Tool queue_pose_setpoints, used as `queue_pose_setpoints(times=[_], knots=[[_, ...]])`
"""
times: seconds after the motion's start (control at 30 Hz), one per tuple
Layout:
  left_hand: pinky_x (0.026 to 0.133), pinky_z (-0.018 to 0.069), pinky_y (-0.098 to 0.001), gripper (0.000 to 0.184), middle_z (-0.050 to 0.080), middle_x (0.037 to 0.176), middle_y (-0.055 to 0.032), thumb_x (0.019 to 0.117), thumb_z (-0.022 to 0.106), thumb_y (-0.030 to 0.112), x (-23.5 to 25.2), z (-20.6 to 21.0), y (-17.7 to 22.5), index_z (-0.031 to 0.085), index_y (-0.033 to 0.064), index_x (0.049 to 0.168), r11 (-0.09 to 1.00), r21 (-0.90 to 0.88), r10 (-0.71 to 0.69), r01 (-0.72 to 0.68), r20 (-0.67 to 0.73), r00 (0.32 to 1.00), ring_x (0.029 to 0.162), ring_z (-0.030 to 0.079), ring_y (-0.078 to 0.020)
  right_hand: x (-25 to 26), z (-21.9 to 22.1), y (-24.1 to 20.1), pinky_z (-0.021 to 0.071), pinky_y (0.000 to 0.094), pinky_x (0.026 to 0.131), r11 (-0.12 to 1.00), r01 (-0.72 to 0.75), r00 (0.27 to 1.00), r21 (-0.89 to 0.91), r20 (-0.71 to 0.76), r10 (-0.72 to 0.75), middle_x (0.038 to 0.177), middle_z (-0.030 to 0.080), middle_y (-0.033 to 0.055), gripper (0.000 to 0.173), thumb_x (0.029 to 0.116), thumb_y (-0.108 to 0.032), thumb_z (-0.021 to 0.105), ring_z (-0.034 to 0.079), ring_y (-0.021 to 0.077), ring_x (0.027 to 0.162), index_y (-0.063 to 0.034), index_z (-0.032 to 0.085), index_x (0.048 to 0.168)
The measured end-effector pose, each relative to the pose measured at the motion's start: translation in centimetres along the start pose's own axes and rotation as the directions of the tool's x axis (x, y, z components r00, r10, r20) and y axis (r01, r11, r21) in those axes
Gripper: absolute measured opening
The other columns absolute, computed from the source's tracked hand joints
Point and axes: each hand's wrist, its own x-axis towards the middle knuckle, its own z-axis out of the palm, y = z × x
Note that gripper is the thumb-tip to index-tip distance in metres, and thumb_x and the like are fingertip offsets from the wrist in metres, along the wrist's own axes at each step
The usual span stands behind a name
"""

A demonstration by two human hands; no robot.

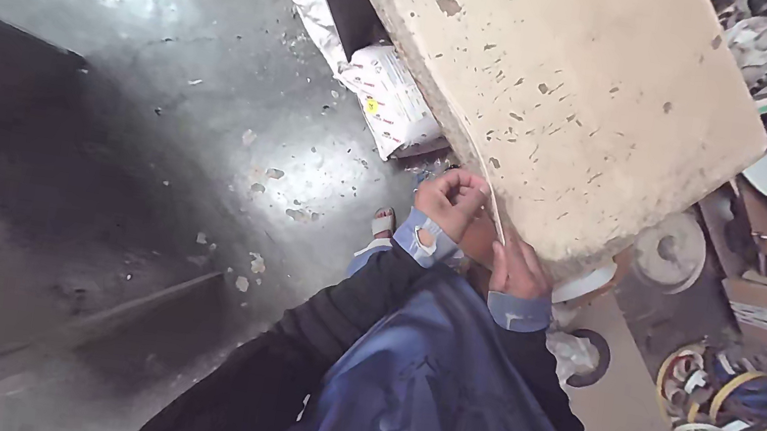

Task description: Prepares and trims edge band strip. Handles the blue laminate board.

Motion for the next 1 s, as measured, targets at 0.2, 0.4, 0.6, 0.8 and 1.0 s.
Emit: queue_pose_setpoints(times=[0.2,0.4,0.6,0.8,1.0], knots=[[0.057,0.0570,-0.0329,0.016,0.065,0.072,-0.0045,0.1008,0.052,0.015,0.5,-3.6,0.0,0.062,0.0041,0.105,0.999,0.021,0.048,-0.045,-0.132,0.990,0.058,0.063,-0.0137,2.6,2.7,-2.5,0.0627,0.0420,0.075,0.987,0.160,0.987,0.009,0.021,-0.160,0.104,0.076,0.0166,0.030,0.1008,-0.014,0.059,0.075,0.0282,0.087,-0.0057,0.073,0.126],[0.049,0.0528,-0.0353,0.017,0.061,0.068,-0.0063,0.1026,0.051,0.022,2.3,-10.9,0.4,0.060,0.0089,0.108,0.997,0.059,0.063,-0.048,-0.287,0.956,0.051,0.058,-0.0173,7.8,4.2,-10.0,0.0612,0.0428,0.085,0.965,0.175,0.924,0.197,0.306,-0.230,0.106,0.076,0.0156,0.030,0.0994,-0.013,0.059,0.075,0.0270,0.093,-0.0004,0.073,0.123],[0.055,0.0565,-0.0399,0.019,0.063,0.070,-0.0080,0.1028,0.047,0.021,2.5,-17.6,0.5,0.057,0.0074,0.111,0.997,0.005,0.074,-0.080,-0.431,0.899,0.056,0.063,-0.0203,10.7,8.5,-13.8,0.0611,0.0263,0.063,0.843,-0.009,0.805,0.537,0.505,-0.313,0.093,0.076,0.0053,0.026,0.1010,-0.016,0.059,0.070,0.0089,0.069,0.0001,0.073,0.115],[0.053,0.0533,-0.0343,0.027,0.054,0.066,-0.0020,0.1053,0.030,0.025,0.5,-22.3,1.6,0.054,0.0121,0.105,0.946,-0.197,0.112,-0.259,-0.549,0.828,0.053,0.056,-0.0153,12.4,10.7,-18.2,0.0595,0.0255,0.055,0.707,-0.153,0.675,0.691,0.596,-0.435,0.089,0.077,0.0052,0.023,0.1006,-0.008,0.056,0.068,0.0090,0.061,0.0049,0.070,0.113],[0.047,0.0480,-0.0258,0.032,0.045,0.055,0.0052,0.1050,0.030,0.022,-1.6,-24.8,2.5,0.050,0.0132,0.082,0.915,-0.221,0.075,-0.337,-0.728,0.682,0.045,0.048,-0.0078,14.0,12.3,-20.9,0.0598,0.0268,0.056,0.650,-0.243,0.521,0.720,0.662,-0.538,0.090,0.076,0.0068,0.024,0.1015,-0.008,0.053,0.068,0.0106,0.061,0.0066,0.066,0.115]])
